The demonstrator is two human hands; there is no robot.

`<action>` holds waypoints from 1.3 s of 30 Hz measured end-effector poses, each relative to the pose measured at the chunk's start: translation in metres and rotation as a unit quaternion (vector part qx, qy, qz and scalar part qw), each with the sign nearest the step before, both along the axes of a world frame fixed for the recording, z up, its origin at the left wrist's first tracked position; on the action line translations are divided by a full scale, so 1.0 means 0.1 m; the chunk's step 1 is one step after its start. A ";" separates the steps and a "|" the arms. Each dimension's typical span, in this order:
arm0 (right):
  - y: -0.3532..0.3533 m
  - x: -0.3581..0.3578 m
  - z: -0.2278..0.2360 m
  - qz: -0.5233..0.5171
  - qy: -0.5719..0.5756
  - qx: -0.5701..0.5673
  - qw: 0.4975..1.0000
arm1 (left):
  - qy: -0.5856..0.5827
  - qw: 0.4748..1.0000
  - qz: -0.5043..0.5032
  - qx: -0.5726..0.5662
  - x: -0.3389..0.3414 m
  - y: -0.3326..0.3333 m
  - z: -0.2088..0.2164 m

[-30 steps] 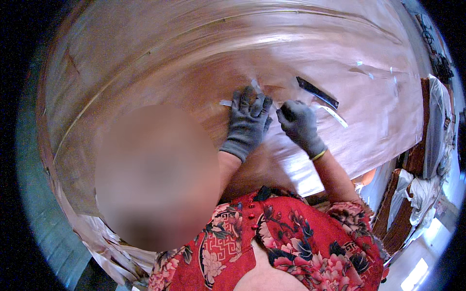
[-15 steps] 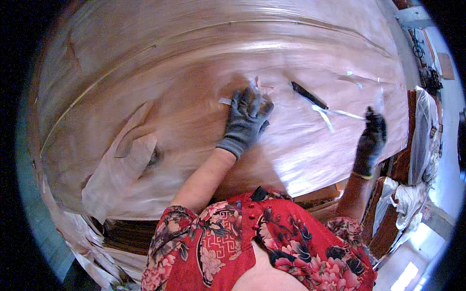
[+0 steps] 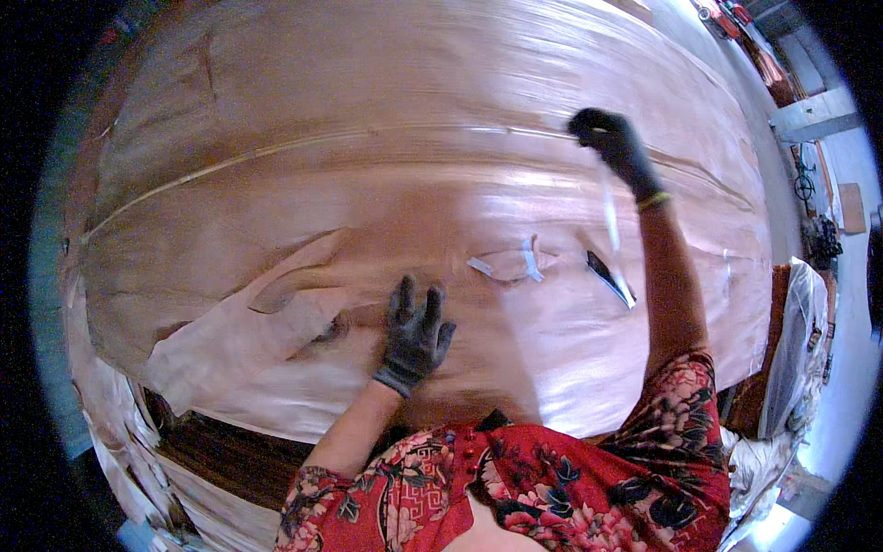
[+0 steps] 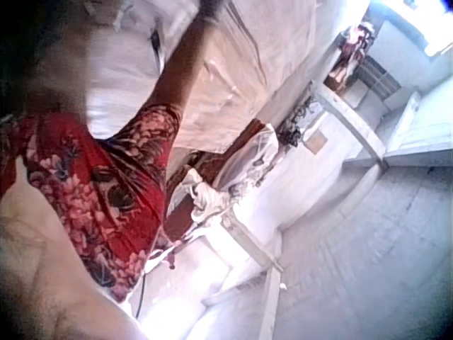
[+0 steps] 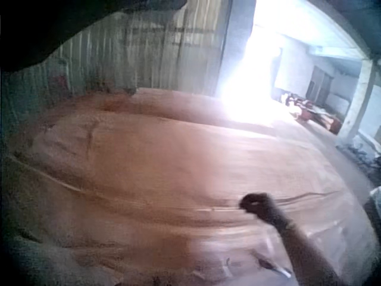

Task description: The person applies thin wood veneer strips to a large curved wooden surface. They smooth the veneer, trim the edges with a utility knife, and secure the strips in place with small white clips.

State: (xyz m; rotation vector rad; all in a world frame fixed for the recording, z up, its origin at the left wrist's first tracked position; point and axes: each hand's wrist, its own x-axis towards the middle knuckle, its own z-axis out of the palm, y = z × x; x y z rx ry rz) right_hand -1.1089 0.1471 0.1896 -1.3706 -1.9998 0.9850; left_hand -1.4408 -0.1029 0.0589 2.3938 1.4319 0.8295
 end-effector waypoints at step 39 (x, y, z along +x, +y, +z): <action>-2.01 0.72 -1.45 -0.351 -0.180 -0.064 0.916 | -0.057 0.997 0.007 0.052 0.19 0.76 -0.50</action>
